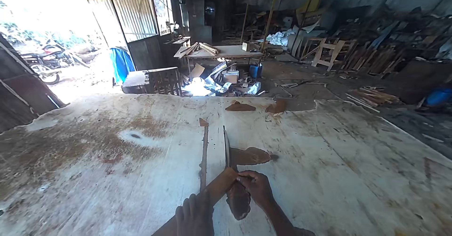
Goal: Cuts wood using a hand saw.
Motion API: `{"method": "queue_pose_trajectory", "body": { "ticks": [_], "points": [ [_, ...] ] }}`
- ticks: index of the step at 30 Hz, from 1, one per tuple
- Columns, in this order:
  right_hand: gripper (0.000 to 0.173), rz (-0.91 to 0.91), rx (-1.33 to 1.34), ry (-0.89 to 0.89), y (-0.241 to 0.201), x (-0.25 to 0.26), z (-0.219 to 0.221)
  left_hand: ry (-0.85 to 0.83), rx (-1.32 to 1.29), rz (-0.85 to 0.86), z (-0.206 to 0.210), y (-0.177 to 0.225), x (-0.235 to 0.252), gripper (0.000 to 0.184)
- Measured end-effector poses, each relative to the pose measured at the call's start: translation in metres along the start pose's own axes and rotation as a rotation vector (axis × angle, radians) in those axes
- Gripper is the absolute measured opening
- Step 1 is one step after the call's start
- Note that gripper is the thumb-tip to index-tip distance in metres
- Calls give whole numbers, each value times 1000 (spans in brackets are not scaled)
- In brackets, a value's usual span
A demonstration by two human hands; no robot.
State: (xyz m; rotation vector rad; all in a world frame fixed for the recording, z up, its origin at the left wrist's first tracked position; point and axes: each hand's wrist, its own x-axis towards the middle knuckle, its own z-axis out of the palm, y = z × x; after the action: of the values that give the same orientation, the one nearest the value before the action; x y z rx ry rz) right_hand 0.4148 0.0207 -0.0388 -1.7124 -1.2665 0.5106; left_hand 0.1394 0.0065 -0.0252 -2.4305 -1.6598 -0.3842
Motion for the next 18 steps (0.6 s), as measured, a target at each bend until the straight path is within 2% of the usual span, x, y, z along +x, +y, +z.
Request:
{"method": "queue_pose_trajectory", "body": {
  "ticks": [18],
  "points": [
    [21, 50, -5, -36, 0, 25, -3, 44, 28, -27, 6, 8, 21, 48]
  ]
}}
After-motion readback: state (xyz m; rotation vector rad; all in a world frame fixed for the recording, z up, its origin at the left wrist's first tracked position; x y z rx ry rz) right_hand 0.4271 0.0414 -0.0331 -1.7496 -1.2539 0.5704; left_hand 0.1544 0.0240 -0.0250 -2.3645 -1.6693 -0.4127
